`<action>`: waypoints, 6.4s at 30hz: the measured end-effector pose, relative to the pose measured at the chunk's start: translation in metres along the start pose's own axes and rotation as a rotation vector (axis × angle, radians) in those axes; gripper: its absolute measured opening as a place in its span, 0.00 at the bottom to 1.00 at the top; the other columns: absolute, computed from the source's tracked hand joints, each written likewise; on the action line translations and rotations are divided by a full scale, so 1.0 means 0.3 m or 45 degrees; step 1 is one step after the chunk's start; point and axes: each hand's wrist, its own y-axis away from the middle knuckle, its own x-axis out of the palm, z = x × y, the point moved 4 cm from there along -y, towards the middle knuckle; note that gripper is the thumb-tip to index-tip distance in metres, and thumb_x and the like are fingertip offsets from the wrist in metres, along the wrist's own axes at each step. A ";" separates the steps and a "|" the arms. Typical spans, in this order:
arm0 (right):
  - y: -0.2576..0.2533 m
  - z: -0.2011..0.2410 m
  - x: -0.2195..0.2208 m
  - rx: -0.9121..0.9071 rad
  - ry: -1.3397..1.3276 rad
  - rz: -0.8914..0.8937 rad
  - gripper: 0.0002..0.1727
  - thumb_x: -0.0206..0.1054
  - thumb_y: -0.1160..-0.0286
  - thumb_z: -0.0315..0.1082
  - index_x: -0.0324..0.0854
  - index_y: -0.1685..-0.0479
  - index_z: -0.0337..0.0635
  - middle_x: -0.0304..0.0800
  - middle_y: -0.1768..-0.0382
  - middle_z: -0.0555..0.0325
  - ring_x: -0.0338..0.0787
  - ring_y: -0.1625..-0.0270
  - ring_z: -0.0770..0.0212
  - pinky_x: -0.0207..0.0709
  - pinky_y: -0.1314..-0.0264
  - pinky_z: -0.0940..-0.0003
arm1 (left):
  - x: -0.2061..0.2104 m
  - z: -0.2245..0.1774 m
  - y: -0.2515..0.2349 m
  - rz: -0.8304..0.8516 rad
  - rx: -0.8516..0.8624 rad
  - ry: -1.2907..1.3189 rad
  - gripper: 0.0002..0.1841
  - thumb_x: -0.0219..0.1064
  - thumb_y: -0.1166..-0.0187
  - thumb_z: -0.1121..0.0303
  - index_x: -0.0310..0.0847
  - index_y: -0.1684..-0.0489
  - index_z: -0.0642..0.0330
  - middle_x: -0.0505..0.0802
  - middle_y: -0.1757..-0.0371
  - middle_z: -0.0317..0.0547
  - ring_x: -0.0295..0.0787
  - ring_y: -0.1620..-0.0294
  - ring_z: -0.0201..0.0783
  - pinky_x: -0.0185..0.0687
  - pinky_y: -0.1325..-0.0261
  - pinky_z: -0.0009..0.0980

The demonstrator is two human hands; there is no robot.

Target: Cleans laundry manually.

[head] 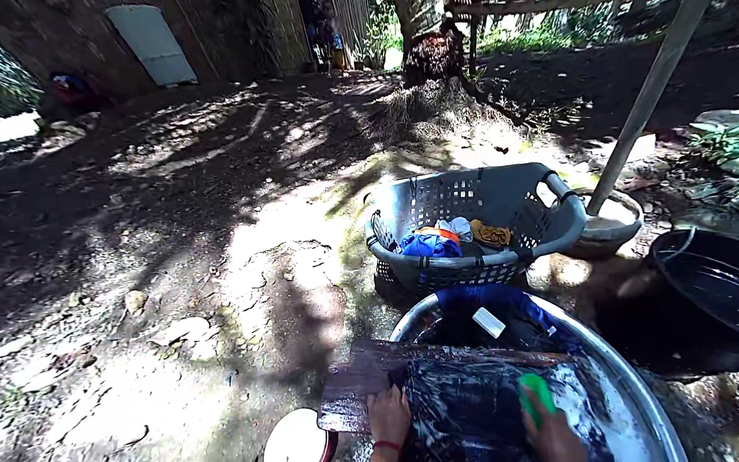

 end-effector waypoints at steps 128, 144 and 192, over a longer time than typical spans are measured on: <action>0.002 -0.297 -0.132 0.623 -0.319 -0.028 0.63 0.80 0.32 0.39 0.31 0.05 0.34 0.64 0.22 0.12 0.74 0.23 0.19 0.70 0.22 0.32 | -0.117 0.120 0.028 0.022 -0.196 0.138 0.28 0.49 0.07 0.52 0.84 0.36 0.70 0.88 0.34 0.69 0.79 0.24 0.64 0.58 0.17 0.62; 0.128 -0.268 -0.171 0.503 -0.592 -0.188 0.36 0.83 0.36 0.39 0.77 0.36 0.18 0.83 0.39 0.19 0.82 0.32 0.26 0.70 0.27 0.31 | -0.265 0.008 0.452 0.277 0.208 1.293 0.17 0.65 0.20 0.76 0.76 0.37 0.79 0.91 0.47 0.57 0.88 0.45 0.35 0.80 0.33 0.35; -0.252 -0.194 -0.135 0.413 0.326 0.082 0.35 0.57 0.12 0.41 0.55 0.05 0.58 0.59 0.17 0.19 0.77 0.26 0.22 0.76 0.29 0.35 | -0.034 0.121 0.010 -0.288 -0.059 0.071 0.24 0.52 0.07 0.58 0.88 0.48 0.73 0.93 0.52 0.75 0.88 0.42 0.75 0.65 0.28 0.71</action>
